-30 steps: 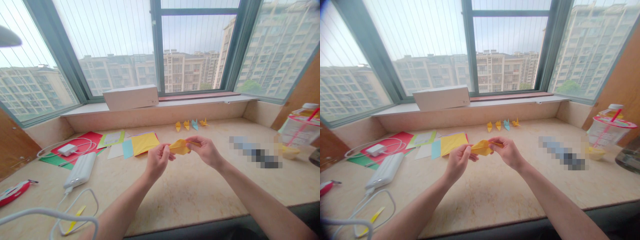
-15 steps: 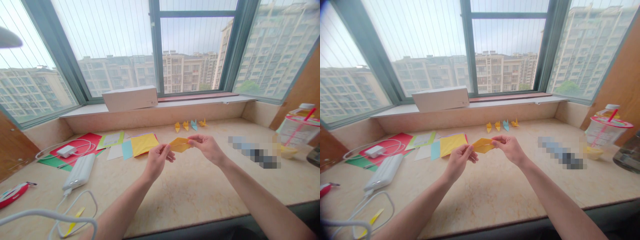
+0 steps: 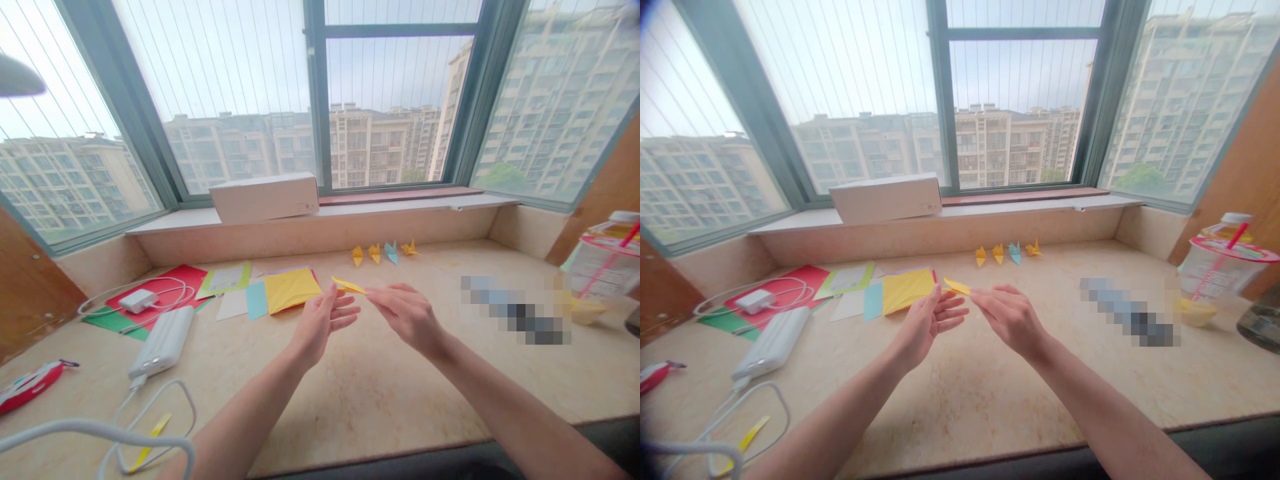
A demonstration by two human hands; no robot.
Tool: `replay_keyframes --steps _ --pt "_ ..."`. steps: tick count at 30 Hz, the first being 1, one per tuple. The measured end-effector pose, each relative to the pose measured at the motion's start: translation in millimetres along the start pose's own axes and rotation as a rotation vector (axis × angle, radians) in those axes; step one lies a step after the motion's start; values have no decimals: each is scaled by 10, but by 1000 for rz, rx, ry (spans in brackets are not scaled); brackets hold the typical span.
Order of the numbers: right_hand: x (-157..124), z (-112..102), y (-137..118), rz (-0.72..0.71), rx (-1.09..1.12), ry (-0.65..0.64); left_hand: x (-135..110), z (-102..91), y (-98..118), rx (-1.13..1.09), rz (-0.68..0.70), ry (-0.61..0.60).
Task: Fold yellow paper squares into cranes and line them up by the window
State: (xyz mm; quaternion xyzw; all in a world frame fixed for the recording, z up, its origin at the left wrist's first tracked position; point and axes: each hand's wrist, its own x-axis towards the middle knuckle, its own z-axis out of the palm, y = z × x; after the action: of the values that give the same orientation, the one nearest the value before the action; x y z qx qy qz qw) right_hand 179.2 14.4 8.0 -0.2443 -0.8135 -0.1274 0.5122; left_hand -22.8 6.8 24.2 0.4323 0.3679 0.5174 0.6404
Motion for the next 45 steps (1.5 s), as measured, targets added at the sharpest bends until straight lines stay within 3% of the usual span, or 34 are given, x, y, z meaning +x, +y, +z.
replay_keyframes --steps 3,7,9,13,16,19,23,29,36,45 --pt "41 56 -132 -173 7 -192 -9 1 -33 0 80 -99" --pt "64 106 -237 -163 86 -281 14 -36 -64 79 158 -57" --pt "57 117 -232 -40 129 -194 22 -44 -79 139 164 -59" --pt "38 149 -148 344 163 28 17 -30 -126 274 158 -132" --pt "24 187 -88 531 255 18 8 -12 -161 286 152 -221" --pt "11 208 -68 629 392 -22 2 2 -172 280 153 -254" --pt "18 188 -91 615 459 -22 1 0 -166 270 161 -251" --pt "37 172 -121 581 459 -101 19 -33 -169 281 181 -147" --pt "41 169 -77 655 462 -106 -40 29 -98 263 257 -265" --pt "13 187 -60 619 456 -84 -23 16 -129 173 175 -240"
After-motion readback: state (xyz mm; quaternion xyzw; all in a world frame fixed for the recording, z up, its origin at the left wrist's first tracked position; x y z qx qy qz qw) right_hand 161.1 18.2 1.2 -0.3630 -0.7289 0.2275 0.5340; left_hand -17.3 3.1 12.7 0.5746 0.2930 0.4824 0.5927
